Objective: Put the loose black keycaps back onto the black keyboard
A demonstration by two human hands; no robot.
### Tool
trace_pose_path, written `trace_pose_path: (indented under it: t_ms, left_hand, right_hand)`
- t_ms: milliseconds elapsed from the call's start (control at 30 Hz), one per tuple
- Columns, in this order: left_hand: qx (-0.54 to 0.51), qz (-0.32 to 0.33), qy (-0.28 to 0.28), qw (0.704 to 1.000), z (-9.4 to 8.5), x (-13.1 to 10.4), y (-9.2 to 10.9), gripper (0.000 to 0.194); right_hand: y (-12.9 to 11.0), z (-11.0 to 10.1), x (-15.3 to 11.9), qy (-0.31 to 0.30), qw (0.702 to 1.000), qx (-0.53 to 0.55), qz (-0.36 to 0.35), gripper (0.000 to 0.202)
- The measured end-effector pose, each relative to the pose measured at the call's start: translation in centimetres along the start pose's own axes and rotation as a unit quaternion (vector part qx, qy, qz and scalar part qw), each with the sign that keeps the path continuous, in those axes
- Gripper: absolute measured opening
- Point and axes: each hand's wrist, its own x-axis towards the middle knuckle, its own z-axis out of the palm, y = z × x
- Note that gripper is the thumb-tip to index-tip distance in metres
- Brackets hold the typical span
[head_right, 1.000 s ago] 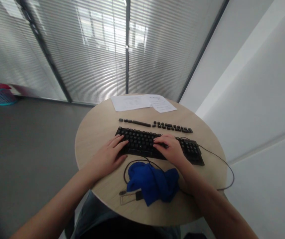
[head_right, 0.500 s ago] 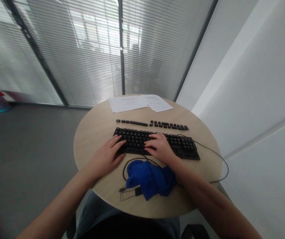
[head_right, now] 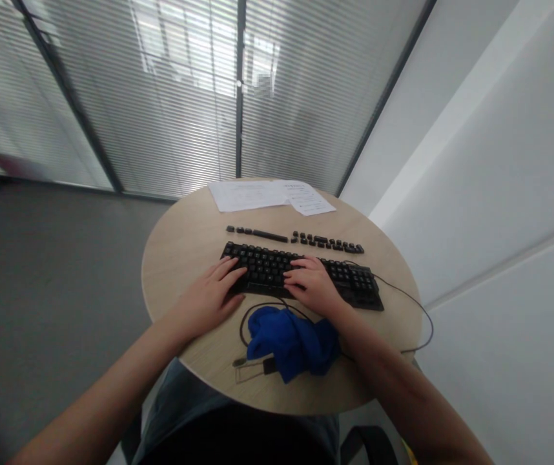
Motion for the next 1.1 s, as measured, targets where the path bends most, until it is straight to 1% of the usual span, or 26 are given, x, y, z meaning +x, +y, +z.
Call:
trace_pose_path:
  t_ms: [200,400,633,933,1100]
  left_hand:
    - [0.0,0.004,0.005,1.0,0.09,0.0,0.0,0.053]
    - [0.0,0.006,0.007,1.0,0.26,-0.05,-0.21,0.053]
    - [0.008,0.008,0.007,1.0,0.37,0.01,-0.23,0.054]
    - [0.008,0.006,0.002,1.0,-0.03,0.06,0.04,0.052]
    - [0.021,0.003,0.002,1.0,0.06,-0.06,0.06,0.053]
  right_hand:
    - [-0.05,-0.19,0.01,0.016,1.0,-0.026,0.008,0.005]
    - [-0.15,-0.14,0.05,0.032,0.999,-0.029,-0.031,0.01]
    - [-0.27,0.03,0.11,0.04,0.999,-0.019,-0.024,0.01]
    - [-0.06,0.04,-0.07,0.011,1.0,-0.003,-0.013,0.009]
    - [-0.23,0.16,0.21,0.016,1.0,0.019,-0.006,0.01]
